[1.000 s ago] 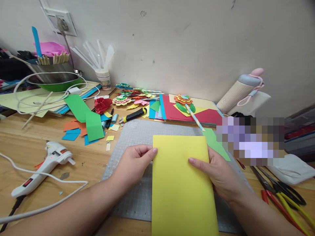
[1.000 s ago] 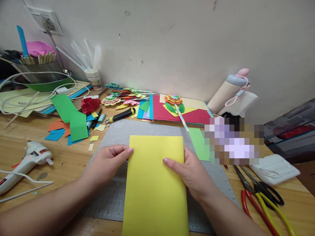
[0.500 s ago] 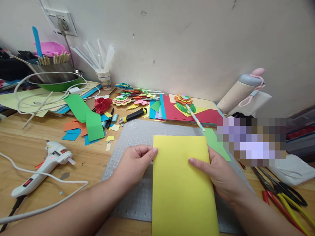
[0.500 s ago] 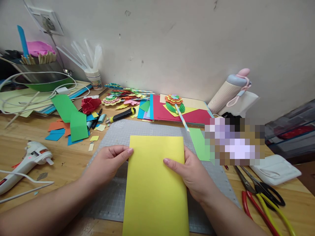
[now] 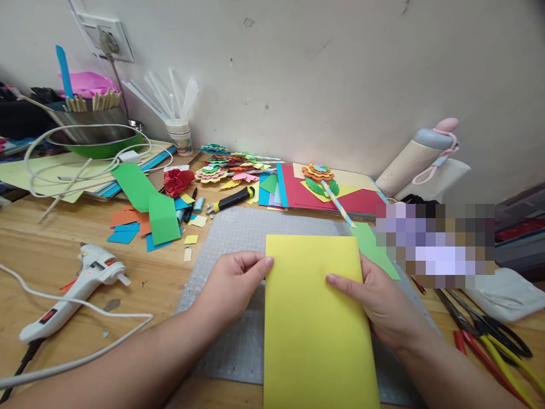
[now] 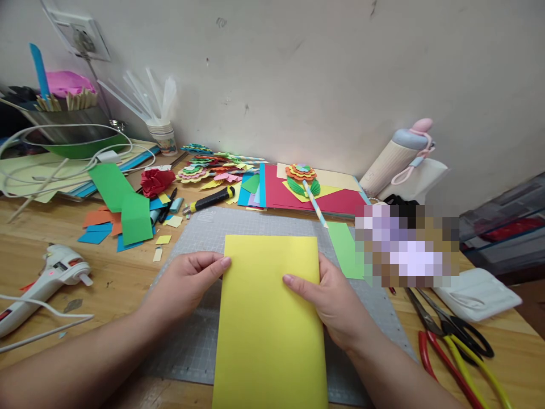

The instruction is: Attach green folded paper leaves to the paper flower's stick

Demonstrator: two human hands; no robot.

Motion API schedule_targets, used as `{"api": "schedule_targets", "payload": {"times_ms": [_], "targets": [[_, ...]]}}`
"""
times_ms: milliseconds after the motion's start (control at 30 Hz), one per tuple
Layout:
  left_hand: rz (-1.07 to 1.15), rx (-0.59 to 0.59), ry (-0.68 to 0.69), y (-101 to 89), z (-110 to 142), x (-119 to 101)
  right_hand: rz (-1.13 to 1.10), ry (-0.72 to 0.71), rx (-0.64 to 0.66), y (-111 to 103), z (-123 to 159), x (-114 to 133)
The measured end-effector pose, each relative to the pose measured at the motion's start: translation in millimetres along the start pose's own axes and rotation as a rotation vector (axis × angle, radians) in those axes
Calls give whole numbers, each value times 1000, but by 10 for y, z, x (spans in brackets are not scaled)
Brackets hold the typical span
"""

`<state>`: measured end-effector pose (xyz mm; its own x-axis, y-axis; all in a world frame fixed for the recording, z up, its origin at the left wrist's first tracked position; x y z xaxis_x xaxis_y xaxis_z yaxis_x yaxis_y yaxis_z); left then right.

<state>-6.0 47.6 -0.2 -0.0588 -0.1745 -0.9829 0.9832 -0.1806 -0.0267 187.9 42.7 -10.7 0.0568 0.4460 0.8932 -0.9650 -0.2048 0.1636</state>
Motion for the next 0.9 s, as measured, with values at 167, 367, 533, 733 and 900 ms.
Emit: {"api": "schedule_targets", "payload": {"times_ms": [167,367,533,733,900], "targets": [[-53,-15,46,-13,2,8,-46,7,4,16,-19,-6],[-496,-89,320,-105,-79,-99,-52,88,-10,35,-127,-85],[-877,-138,315,-240,-183,-74,72,150,-22,-8,-330,-87],[-1250,24,441,-14,37,-226,358,269,77,-22,-549,27],[-1433,273,483,409,410,-64,540,271,182,13,-631,99]]}}
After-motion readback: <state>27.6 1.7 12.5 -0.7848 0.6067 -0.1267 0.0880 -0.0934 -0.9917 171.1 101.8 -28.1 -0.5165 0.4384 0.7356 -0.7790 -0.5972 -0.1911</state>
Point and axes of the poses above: each hand's wrist, its own z-axis away from the middle knuckle, its own y-axis out of the palm, x = y × z, the point moved 7 cm from there along -z, towards the middle knuckle, and after that the axes turned 6 degrees about y, right-handed, at the moved point
